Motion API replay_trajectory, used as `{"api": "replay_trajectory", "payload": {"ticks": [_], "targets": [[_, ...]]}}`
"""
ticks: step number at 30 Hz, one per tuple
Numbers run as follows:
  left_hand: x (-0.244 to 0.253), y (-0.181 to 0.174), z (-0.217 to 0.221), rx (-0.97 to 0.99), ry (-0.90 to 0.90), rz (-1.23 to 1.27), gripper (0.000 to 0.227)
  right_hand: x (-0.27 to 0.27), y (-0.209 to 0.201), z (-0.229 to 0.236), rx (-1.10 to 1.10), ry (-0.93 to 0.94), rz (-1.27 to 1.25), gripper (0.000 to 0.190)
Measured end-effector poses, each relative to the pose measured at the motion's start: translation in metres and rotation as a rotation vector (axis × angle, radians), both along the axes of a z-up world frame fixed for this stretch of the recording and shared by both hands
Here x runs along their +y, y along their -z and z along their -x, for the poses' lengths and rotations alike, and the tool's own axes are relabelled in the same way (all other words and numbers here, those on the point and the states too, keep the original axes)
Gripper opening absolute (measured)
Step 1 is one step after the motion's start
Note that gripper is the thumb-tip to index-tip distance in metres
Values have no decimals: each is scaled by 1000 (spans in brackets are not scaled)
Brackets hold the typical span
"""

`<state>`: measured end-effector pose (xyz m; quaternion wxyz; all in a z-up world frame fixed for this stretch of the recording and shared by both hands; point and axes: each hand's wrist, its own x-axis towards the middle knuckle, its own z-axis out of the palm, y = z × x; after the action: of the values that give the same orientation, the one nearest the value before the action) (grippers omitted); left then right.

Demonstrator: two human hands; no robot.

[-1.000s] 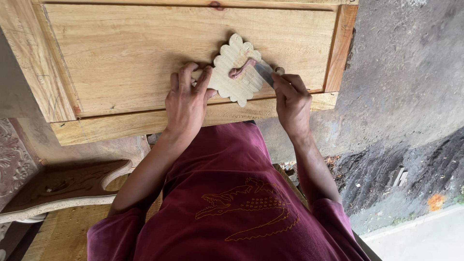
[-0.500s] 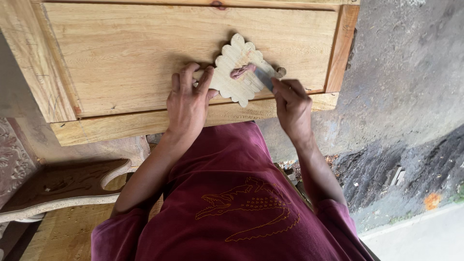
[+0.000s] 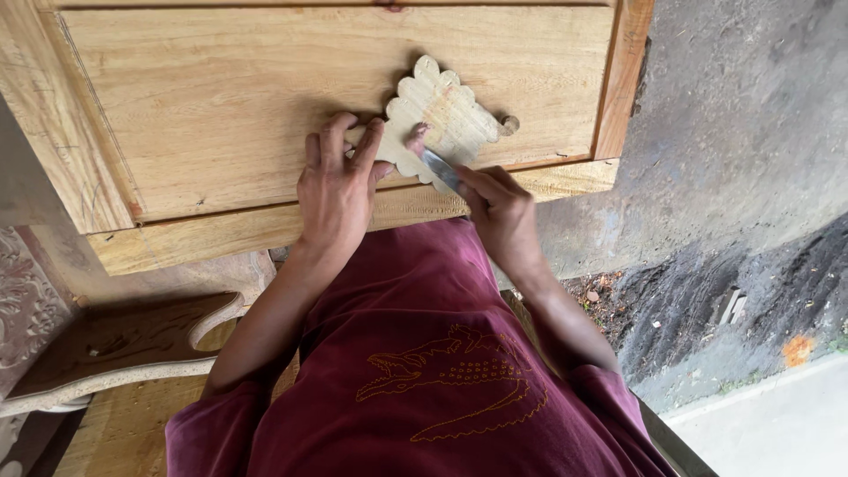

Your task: The person spreads a pink adhesive substance onto a decorative wooden piece using a small knife. They then lift the board, flip it over, and inspect the back side before placing it back down.

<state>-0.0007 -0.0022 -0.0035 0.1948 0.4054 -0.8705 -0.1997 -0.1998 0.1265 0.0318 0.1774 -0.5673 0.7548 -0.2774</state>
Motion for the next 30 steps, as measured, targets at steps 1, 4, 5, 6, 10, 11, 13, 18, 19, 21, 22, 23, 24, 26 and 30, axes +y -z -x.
{"api": "replay_trajectory", "payload": {"ticks": [1, 4, 5, 6, 10, 11, 13, 18, 19, 21, 22, 23, 24, 26, 30], "targets": [[-1, 0, 1, 0, -10, -5, 57, -3, -7, 10, 54, -18, -21, 16], [2, -1, -2, -16, -24, -16, 58, -6, -17, 20, 232, -31, -2, 17], [2, 0, 0, -21, -24, -6, 59, -7, -20, 23, 304, -24, 23, 16], [2, 0, 2, -26, -24, 3, 59, -7, -24, 26, 368, -87, 41, 20], [0, -1, 1, -20, -23, -1, 61, -16, -36, 33, 591, -208, 52, 15], [2, 0, -1, -31, -23, -7, 61, -16, -38, 34, 634, -205, 31, 9], [6, 3, -1, -36, -26, -19, 61, -18, -40, 37, 593, -279, 49, 13], [3, 8, 4, -39, -35, 5, 60, -26, -46, 40, 699, -301, 44, 11], [5, 9, 2, -44, -34, 1, 60, -24, -46, 38, 712, -313, 59, 13], [4, 11, 2, -47, -32, -2, 61, -22, -46, 39, 694, -333, 84, 14], [3, 11, 3, -43, -26, 0, 61, -21, -45, 41, 664, -341, 93, 15], [4, 11, 2, -43, -25, -4, 60, -20, -44, 44, 629, -356, 99, 15], [4, 11, 1, -43, -24, -9, 59, -19, -40, 48, 560, -322, 103, 17], [7, 12, -1, -58, -28, -11, 59, -14, -27, 54, 425, -241, 102, 21], [2, 14, 3, -49, -33, 6, 57, -12, 8, 50, 148, -153, 61, 18]]}}
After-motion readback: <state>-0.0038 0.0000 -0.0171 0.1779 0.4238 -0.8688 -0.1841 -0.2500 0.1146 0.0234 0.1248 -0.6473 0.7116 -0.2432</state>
